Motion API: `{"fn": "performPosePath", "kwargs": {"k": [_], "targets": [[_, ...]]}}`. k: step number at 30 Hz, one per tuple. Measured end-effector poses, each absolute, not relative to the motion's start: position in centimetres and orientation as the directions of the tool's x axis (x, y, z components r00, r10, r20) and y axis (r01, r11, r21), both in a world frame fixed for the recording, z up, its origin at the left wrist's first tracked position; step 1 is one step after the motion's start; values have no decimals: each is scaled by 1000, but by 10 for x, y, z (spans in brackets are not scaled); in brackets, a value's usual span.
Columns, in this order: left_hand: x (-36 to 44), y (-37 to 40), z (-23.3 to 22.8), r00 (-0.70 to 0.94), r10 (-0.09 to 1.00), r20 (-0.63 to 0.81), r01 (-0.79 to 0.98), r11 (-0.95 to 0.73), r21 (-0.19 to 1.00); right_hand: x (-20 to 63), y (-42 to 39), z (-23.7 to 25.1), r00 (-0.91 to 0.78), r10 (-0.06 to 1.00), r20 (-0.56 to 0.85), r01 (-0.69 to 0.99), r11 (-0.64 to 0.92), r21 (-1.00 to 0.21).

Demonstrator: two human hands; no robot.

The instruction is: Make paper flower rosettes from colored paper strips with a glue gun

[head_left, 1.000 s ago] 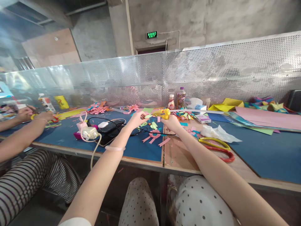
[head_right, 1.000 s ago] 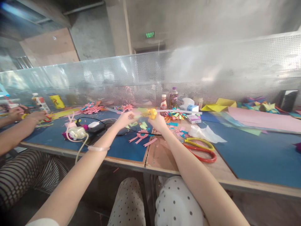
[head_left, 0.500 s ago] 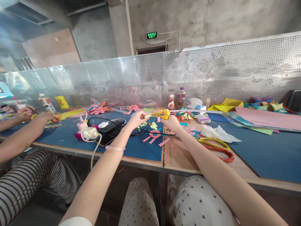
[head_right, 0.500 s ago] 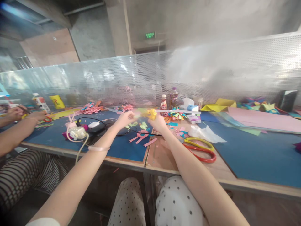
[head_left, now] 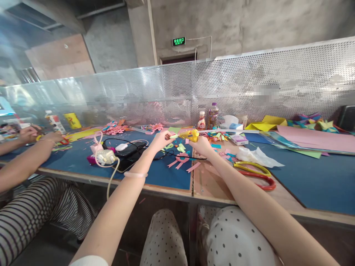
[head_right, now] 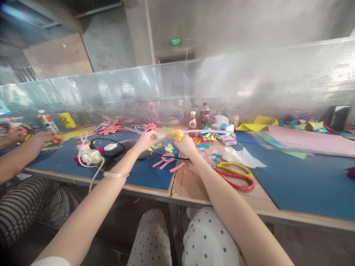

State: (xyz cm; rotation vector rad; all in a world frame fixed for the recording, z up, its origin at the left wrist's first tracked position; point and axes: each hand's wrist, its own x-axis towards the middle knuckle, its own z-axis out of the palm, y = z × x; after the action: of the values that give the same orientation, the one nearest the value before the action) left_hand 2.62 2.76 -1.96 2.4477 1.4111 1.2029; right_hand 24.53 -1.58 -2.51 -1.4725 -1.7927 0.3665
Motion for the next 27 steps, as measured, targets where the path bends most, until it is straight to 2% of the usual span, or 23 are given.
{"fn": "performPosePath", "kwargs": {"k": [16, 27], "targets": [[27, 24, -17, 270, 752, 601, 694, -585, 419, 245, -15, -25, -44, 932, 361, 709, 284, -646], [26, 23, -15, 239, 764, 600, 700, -563, 439, 246, -12, -27, -19, 933, 360, 644, 287, -709]]}}
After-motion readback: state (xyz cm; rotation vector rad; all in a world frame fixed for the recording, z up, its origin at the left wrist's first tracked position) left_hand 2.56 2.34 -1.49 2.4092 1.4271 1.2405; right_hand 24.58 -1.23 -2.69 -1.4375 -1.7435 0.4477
